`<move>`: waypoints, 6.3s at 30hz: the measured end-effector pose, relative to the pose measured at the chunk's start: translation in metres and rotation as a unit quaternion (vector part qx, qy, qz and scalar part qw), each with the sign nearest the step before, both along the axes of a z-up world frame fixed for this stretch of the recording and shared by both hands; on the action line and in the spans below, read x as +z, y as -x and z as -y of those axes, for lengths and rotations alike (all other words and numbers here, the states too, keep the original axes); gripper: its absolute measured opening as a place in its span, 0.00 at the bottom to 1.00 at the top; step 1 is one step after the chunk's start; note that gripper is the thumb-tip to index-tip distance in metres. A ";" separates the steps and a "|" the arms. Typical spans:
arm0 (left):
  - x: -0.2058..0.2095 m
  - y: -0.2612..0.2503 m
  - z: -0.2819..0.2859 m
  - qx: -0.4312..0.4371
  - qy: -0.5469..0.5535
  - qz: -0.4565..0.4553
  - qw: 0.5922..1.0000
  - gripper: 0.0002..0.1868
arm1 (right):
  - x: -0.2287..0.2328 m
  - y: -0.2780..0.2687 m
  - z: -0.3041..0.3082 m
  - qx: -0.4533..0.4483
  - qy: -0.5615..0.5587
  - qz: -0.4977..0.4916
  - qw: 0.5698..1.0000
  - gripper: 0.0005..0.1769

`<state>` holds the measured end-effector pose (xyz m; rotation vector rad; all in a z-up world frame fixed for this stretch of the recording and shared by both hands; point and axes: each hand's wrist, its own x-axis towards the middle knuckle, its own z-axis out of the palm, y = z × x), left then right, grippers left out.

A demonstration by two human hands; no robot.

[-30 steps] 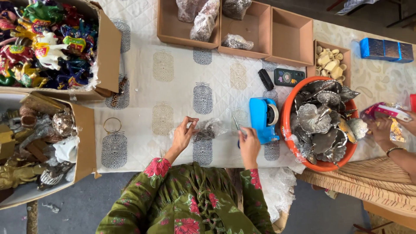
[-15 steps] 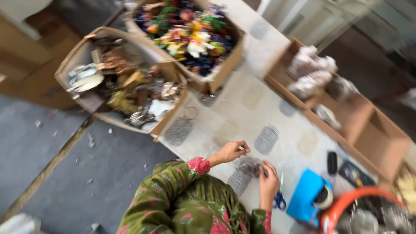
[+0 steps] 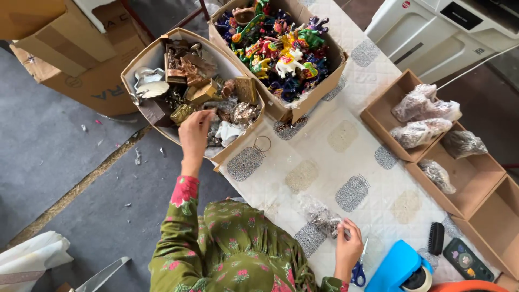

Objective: Wrapping small decorative figurines in bubble wrap and organizing them into cardboard boxes for storage or shipping.

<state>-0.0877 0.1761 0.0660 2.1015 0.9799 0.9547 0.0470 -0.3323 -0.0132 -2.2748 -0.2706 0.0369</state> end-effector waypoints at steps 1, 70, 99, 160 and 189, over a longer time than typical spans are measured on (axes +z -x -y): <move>-0.004 0.001 -0.003 -0.002 -0.001 0.000 1.000 0.04 | 0.000 -0.001 0.000 -0.002 -0.001 0.000 1.000 0.08; -0.162 -0.112 0.297 -0.632 -0.187 -0.150 0.737 0.48 | -0.042 -0.014 0.055 -0.186 -0.275 -0.240 0.912 0.27; -0.162 -0.110 0.297 -0.635 -0.147 -0.106 0.751 0.48 | 0.013 0.017 0.019 0.173 0.259 0.114 0.943 0.28; -0.164 -0.137 0.299 -0.679 -0.219 -0.110 0.692 0.41 | 0.025 0.043 0.187 -0.426 0.221 0.227 0.847 0.12; -0.173 -0.138 0.301 -0.658 -0.275 -0.178 0.678 0.39 | -0.001 0.028 0.244 -0.386 -0.039 0.019 0.921 0.08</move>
